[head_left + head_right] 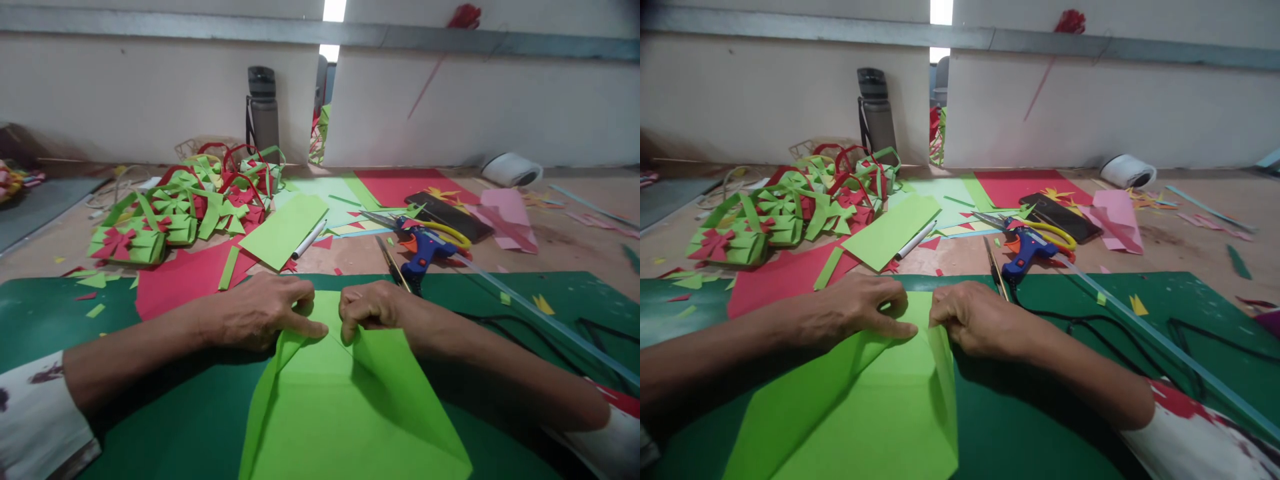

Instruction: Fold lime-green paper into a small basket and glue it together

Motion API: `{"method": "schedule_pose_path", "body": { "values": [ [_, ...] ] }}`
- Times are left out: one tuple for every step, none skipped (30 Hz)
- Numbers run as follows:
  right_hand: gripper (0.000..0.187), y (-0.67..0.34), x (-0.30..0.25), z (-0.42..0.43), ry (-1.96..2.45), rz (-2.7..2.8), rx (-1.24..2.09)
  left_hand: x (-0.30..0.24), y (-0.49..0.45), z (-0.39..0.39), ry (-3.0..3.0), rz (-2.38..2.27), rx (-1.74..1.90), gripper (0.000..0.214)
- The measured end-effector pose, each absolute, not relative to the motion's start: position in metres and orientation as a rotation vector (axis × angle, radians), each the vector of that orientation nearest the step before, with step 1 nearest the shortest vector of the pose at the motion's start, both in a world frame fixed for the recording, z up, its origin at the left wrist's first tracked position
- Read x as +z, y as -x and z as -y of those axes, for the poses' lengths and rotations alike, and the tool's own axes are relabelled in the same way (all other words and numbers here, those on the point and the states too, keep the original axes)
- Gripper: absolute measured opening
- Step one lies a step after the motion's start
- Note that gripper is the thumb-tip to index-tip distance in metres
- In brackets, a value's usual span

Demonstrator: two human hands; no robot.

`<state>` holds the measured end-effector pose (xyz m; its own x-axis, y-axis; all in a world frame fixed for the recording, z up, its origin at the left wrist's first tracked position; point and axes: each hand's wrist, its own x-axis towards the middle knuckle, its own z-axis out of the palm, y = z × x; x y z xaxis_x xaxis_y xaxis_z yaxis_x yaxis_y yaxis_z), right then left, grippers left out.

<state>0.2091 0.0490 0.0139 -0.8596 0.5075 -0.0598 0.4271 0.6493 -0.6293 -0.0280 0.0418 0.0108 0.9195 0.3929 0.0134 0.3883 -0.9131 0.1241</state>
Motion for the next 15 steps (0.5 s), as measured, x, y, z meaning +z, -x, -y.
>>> {"method": "schedule_pose_path", "body": {
  "values": [
    [0.019,-0.208,0.016,-0.048,0.782,2.75,0.988,0.012,0.028,-0.042,-2.964,-0.596,0.054,0.041],
    [0.018,-0.207,0.017,-0.047,0.783,2.752,0.988,0.013,0.027,-0.042,-2.97,-0.59,0.051,0.042],
    [0.016,-0.206,0.018,-0.047,0.773,2.752,0.995,0.014,0.027,-0.042,-2.977,-0.584,0.045,0.042],
    [0.016,-0.206,0.019,-0.047,0.764,2.748,1.003,0.015,0.026,-0.042,-2.986,-0.578,0.037,0.043],
    [0.015,-0.206,0.019,-0.047,0.765,2.745,1.006,0.016,0.025,-0.041,-2.996,-0.569,0.03,0.044],
    [0.015,-0.206,0.019,-0.047,0.769,2.744,1.003,0.017,0.024,-0.041,-3.004,-0.558,0.023,0.045],
    [0.015,-0.206,0.018,-0.048,0.778,2.749,0.995,0.017,0.023,-0.041,-3.011,-0.542,0.016,0.046],
    [0.017,-0.207,0.018,-0.048,0.777,2.754,0.983,0.018,0.022,-0.042,-3.018,-0.52,0.008,0.046],
    [0.019,-0.207,0.018,-0.048,0.777,2.762,0.974,0.019,0.021,-0.042,-3.024,-0.495,0.003,0.046],
    [0.022,-0.208,0.019,-0.048,0.775,2.767,0.972,0.019,0.019,-0.043,-3.03,-0.47,-0.003,0.046],
    [0.025,-0.208,0.019,-0.048,0.771,2.772,0.976,0.02,0.018,-0.043,-3.036,-0.447,-0.01,0.045],
    [0.028,-0.208,0.02,-0.047,0.771,2.775,0.985,0.021,0.017,-0.044,-3.044,-0.429,-0.018,0.044],
    [0.031,-0.208,0.021,-0.047,0.775,2.776,0.994,0.021,0.016,-0.046,-3.053,-0.413,-0.025,0.043],
    [0.034,-0.208,0.022,-0.047,0.784,2.779,0.998,0.022,0.015,-0.047,-3.064,-0.4,-0.033,0.042],
    [0.036,-0.208,0.022,-0.046,0.793,2.782,0.992,0.022,0.014,-0.048,-3.076,-0.385,-0.043,0.042]
  ]
}}
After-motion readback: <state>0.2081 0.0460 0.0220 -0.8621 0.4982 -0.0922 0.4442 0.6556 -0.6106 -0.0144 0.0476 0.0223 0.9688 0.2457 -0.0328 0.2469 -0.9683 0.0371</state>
